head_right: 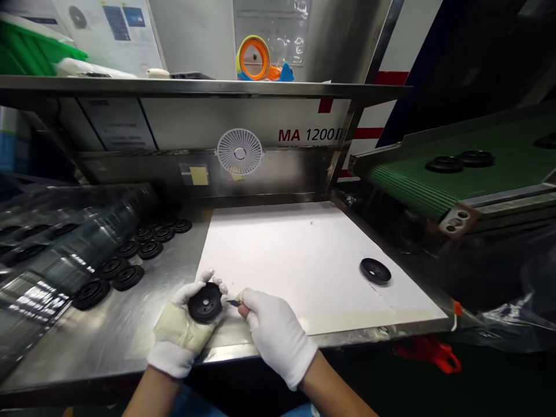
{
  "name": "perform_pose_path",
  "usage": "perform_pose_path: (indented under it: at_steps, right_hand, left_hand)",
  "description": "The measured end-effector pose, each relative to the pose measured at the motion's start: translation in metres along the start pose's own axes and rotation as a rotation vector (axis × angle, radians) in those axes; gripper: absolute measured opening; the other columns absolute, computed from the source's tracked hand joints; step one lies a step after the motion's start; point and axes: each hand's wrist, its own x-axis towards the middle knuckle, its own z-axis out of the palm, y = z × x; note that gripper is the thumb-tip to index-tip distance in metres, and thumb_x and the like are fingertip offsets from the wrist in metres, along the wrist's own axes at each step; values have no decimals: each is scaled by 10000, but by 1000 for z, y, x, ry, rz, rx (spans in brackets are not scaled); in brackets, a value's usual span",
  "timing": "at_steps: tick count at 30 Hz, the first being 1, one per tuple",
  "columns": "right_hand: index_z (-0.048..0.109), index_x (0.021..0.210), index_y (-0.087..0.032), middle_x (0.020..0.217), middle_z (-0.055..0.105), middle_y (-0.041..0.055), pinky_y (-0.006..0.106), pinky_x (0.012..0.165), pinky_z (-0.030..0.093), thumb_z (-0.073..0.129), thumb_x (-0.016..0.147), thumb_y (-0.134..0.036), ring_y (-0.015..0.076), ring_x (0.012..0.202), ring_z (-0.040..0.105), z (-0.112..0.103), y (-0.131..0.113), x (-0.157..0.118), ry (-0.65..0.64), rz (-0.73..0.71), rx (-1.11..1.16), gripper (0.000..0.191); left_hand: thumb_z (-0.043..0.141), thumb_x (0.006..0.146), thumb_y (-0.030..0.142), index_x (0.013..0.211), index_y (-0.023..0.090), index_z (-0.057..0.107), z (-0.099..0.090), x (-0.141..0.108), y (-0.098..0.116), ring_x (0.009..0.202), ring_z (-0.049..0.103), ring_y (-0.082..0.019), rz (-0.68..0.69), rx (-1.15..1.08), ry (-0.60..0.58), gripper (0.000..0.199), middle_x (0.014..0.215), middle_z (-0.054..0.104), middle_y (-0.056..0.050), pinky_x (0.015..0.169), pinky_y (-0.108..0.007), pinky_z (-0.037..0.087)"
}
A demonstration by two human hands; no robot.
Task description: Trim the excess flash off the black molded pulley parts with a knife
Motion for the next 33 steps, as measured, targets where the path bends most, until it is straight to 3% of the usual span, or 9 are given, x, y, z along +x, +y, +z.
perform_pose_path:
  at_steps: [6, 9, 22, 25, 29, 31, 33]
  right_hand:
    - [511, 839, -238, 750, 588, -39, 252, 595, 295, 421, 978, -339, 138, 655, 523, 28, -5, 0, 158, 11, -290, 194]
    - [513, 845, -241, 758, 596, -35, 259, 590, 282, 407, 985, -343, 142, 656, 528, 34, -3, 1, 190, 17, -360, 203]
    - [499, 832, -246, 747, 596, -42, 273, 560, 239, 395, 984, -320, 147, 637, 522, 64, -12, -11, 219, 59, -313, 198]
    - [503, 828, -242, 743, 599, -42, 267, 555, 245, 410, 974, -299, 143, 633, 523, 65, -15, -11, 208, 70, -299, 182]
    - [507, 828, -240, 755, 608, -45, 256, 575, 266, 401, 983, -287, 136, 657, 536, 57, -14, -10, 188, 24, -269, 194]
    - [511, 835, -239, 757, 609, -38, 257, 581, 271, 395, 988, -311, 142, 659, 540, 52, -11, -10, 183, 32, -272, 205]
    - [514, 839, -237, 743, 604, -32, 264, 581, 265, 398, 987, -323, 148, 653, 542, 50, -9, -10, 192, 62, -288, 207]
  left_hand:
    - [571, 754, 106, 880, 139, 641, 10, 7, -14, 720, 598, -166, 147, 33, -12, 148, 755, 588, -46, 690, -320, 537]
    - [616, 775, 155, 869, 151, 636, 14, 8, -19, 701, 587, -140, 166, 11, 19, 96, 733, 574, -29, 701, -299, 534]
    - [642, 750, 175, 855, 158, 640, 12, 20, -29, 678, 598, -108, 348, -44, 113, 106, 708, 590, 6, 799, -324, 533]
    - [623, 754, 165, 928, 160, 647, 12, 18, -28, 757, 629, -132, 386, 1, 118, 176, 781, 629, -18, 837, -334, 524]
    - [576, 751, 155, 1162, 177, 591, 10, 8, -17, 998, 614, -263, 229, 127, -14, 412, 1085, 634, -126, 841, -446, 519]
    - [563, 732, 143, 1160, 164, 591, 8, 4, -13, 911, 632, -255, 156, 130, -70, 429, 981, 649, -117, 800, -461, 529]
    - [563, 722, 125, 1091, 150, 616, 8, 3, -12, 766, 628, -198, 170, 106, -74, 373, 797, 630, -65, 742, -404, 543]
